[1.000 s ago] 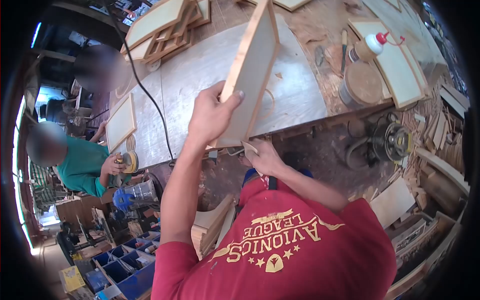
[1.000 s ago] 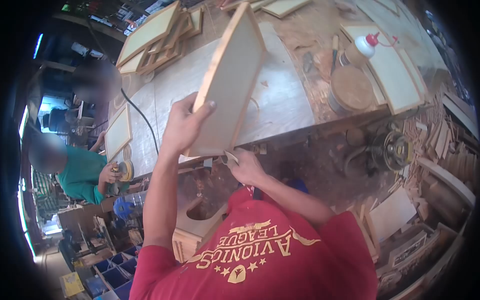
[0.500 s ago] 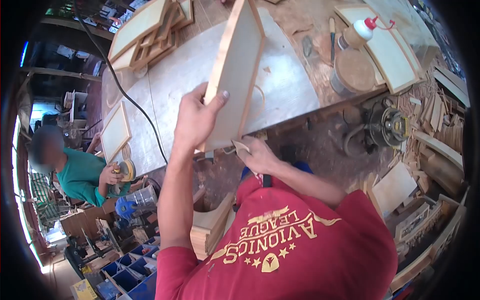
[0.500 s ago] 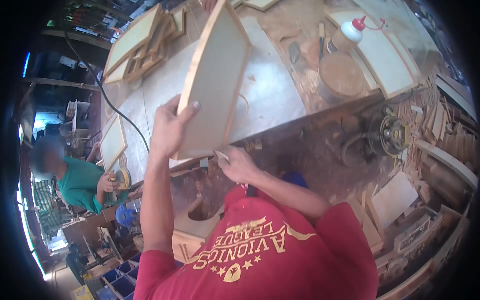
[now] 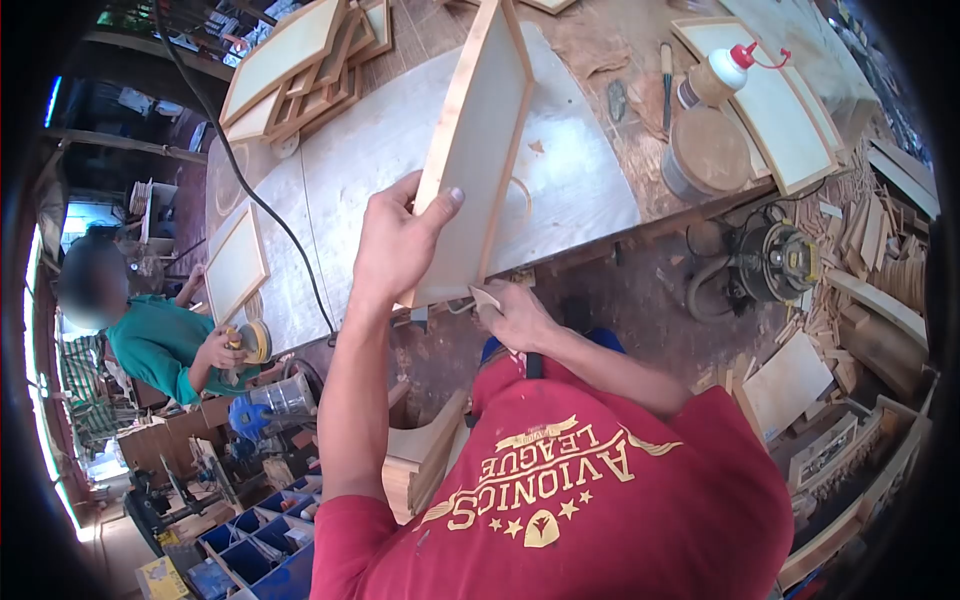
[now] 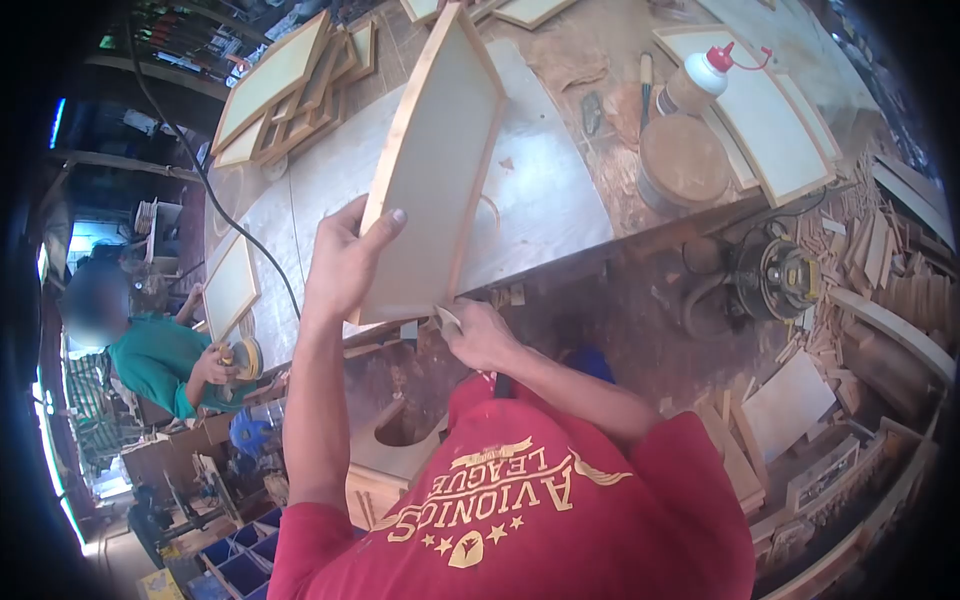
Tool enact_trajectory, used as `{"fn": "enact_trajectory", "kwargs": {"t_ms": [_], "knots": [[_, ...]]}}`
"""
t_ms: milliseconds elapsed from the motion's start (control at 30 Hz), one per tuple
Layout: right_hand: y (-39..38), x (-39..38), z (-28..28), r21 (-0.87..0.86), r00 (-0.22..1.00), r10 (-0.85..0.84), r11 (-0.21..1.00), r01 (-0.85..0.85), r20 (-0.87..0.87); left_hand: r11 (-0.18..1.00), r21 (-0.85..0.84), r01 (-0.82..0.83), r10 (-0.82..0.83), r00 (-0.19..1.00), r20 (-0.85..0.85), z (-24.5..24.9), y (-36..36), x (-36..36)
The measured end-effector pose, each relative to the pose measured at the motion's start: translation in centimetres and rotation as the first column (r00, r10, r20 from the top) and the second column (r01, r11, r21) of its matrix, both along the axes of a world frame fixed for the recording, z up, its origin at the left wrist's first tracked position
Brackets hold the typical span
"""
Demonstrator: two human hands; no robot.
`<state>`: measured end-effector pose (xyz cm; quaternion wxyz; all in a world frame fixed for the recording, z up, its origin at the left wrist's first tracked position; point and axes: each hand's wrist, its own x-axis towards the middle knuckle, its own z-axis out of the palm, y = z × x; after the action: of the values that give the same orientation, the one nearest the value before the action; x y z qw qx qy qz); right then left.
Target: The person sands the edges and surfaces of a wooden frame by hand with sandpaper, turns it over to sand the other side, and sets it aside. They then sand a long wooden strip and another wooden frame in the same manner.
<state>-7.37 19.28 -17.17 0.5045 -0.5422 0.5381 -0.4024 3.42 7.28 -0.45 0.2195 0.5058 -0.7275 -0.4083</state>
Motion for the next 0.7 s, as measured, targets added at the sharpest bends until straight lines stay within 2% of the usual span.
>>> {"fn": "enact_trajectory", "kwargs": {"t_ms": [33,67,100,200,300,400,500,533,633,700], "knots": [[1.0,0.4,1.0,-0.014,1.0,0.001,1.0,-0.001,-0.006,0.998,0.061,-0.015,0.015,1.0,0.007,0.1,0.4,0.0],[0.9,0.5,0.9,0.097,0.998,0.051,0.994,-0.049,-0.027,0.992,0.119,-0.034,0.033,0.999,0.011,0.8,0.6,-0.2],[1.2,0.7,0.2,0.106,1.0,0.025,0.994,-0.025,0.002,0.986,0.156,-0.049,0.049,0.999,0.007,1.4,0.4,-0.4],[0.8,1.4,-3.3,0.053,0.999,-0.028,0.998,0.026,0.04,0.995,0.087,-0.045,0.046,0.999,-0.012,0.7,0.1,-0.2],[1.0,0.2,1.2,-0.054,0.995,0.044,0.997,-0.049,-0.091,0.993,0.11,-0.028,0.03,0.999,-0.013,0.6,0.5,-0.2],[1.1,0.3,0.0,0.038,0.988,0.038,0.999,-0.033,-0.148,0.989,0.149,-0.026,0.028,1.0,-0.006,0.3,0.5,0.0],[1.1,0.5,-1.1,0.006,0.989,0.003,1.0,-0.003,-0.145,0.998,0.064,-0.026,0.028,0.999,-0.033,0.4,0.6,-0.2],[0.9,0.4,-0.8,-0.032,0.987,0.077,0.996,-0.082,-0.144,0.999,0.02,-0.028,0.029,0.998,-0.052,0.3,0.3,-0.4],[1.3,0.7,-0.4,-0.197,1.0,0.002,0.98,-0.003,-0.006,0.985,0.165,-0.055,0.06,0.998,-0.029,0.9,0.3,-0.3],[0.9,0.6,-2.0,-0.11,0.999,-0.023,0.994,0.02,-0.023,0.993,0.109,-0.047,0.05,0.998,-0.029,0.8,0.2,-0.3]]}}
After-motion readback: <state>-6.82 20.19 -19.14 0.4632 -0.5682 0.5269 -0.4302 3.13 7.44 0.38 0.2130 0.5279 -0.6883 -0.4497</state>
